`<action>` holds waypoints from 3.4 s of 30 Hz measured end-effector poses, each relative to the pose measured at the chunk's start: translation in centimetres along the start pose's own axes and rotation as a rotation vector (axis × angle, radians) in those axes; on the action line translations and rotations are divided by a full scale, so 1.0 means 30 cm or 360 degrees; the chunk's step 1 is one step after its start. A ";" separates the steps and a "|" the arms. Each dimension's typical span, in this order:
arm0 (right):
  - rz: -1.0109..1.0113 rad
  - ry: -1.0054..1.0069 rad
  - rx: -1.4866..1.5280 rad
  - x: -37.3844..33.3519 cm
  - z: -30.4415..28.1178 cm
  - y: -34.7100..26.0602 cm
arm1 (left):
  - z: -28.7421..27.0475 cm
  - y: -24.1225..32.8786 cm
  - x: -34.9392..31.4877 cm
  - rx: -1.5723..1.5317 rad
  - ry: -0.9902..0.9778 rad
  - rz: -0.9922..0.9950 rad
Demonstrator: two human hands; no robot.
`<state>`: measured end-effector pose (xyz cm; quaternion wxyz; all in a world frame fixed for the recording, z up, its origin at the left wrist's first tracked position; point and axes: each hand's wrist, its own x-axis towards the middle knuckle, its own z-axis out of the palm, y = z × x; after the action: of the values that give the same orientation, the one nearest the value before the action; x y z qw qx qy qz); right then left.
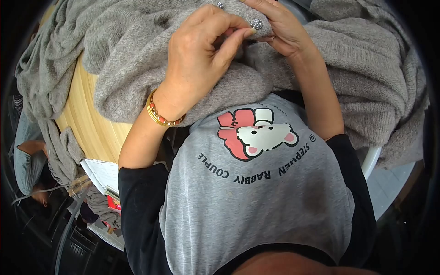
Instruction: Inspecting a grey sweater and trimming loose threads using snips at a garment factory workbench.
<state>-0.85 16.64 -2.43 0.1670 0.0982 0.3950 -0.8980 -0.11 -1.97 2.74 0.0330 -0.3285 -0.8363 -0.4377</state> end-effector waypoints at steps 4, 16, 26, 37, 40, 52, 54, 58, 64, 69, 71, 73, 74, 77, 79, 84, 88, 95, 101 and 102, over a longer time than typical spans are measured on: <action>0.0069 0.0001 -0.0044 0.012 -0.012 0.003 | 0.001 -0.043 0.046 0.0197 0.0088 0.0526; -0.0639 0.0223 -0.1187 -0.123 0.015 -0.078 | 0.001 -0.035 0.058 -0.0486 -0.0022 -0.0399; -0.0985 0.0048 -0.2409 -0.226 0.074 -0.109 | 0.009 -0.051 0.054 -0.0436 -0.0003 -0.0425; -0.0866 0.0179 -0.2607 -0.235 0.107 -0.096 | 0.016 -0.039 0.041 -0.0280 -0.0032 -0.0289; -0.0854 0.0176 -0.2616 -0.236 0.105 -0.096 | 0.024 -0.048 0.036 -0.0273 0.0005 -0.0177; -0.0857 0.0080 -0.2520 -0.228 0.060 -0.085 | 0.027 -0.052 0.026 -0.0302 -0.0070 -0.0144; -0.0876 -0.0023 -0.2526 -0.223 0.036 -0.078 | 0.029 -0.056 0.023 -0.0349 -0.0057 -0.0145; -0.0942 -0.0008 -0.2526 -0.227 0.000 -0.056 | 0.006 -0.063 0.021 -0.0437 -0.0208 -0.0413; -0.0684 0.0131 -0.2114 -0.250 -0.035 -0.059 | -0.015 -0.087 0.015 -0.0541 0.0086 -0.0525; -0.0382 -0.0017 -0.1950 -0.248 -0.060 -0.092 | -0.017 -0.141 -0.026 -0.0633 0.0096 -0.0618; -0.0241 0.0025 -0.2062 -0.259 -0.068 -0.118 | -0.025 -0.195 -0.056 -0.0458 0.0008 -0.0424; -0.0090 0.0060 -0.2171 -0.264 -0.067 -0.131 | -0.030 -0.188 -0.053 -0.0360 -0.0043 -0.0363; -0.0153 0.0091 -0.2356 -0.265 -0.064 -0.135 | -0.033 -0.181 -0.052 -0.0268 -0.0084 -0.0302; -0.0171 0.0116 -0.2454 -0.259 -0.078 -0.135 | -0.038 -0.150 -0.045 -0.0190 -0.0183 -0.0429; -0.0125 0.0115 -0.2368 -0.244 -0.084 -0.127 | -0.032 -0.125 -0.030 -0.0019 -0.0185 -0.0315; -0.0384 0.0012 -0.2024 -0.182 -0.110 -0.059 | -0.013 -0.147 -0.032 0.0289 -0.0121 -0.0045; -0.0412 0.0164 -0.1830 -0.123 -0.082 -0.016 | 0.004 -0.155 -0.029 0.0322 -0.0096 -0.0069; 0.0044 -0.0087 -0.0723 -0.021 -0.104 0.045 | 0.026 -0.167 -0.031 0.0171 0.0003 -0.0059; 0.0030 -0.0124 -0.0733 -0.023 -0.061 0.030 | 0.019 -0.166 -0.045 0.0198 -0.0022 -0.0144; 0.0106 -0.0083 -0.0753 -0.033 -0.039 0.008 | 0.019 -0.171 -0.047 0.0198 -0.0016 -0.0147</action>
<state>0.21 17.59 -3.07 0.2250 0.0462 0.5865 -0.7767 -1.85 -4.34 -1.73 0.0289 -0.2890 -0.8763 -0.3843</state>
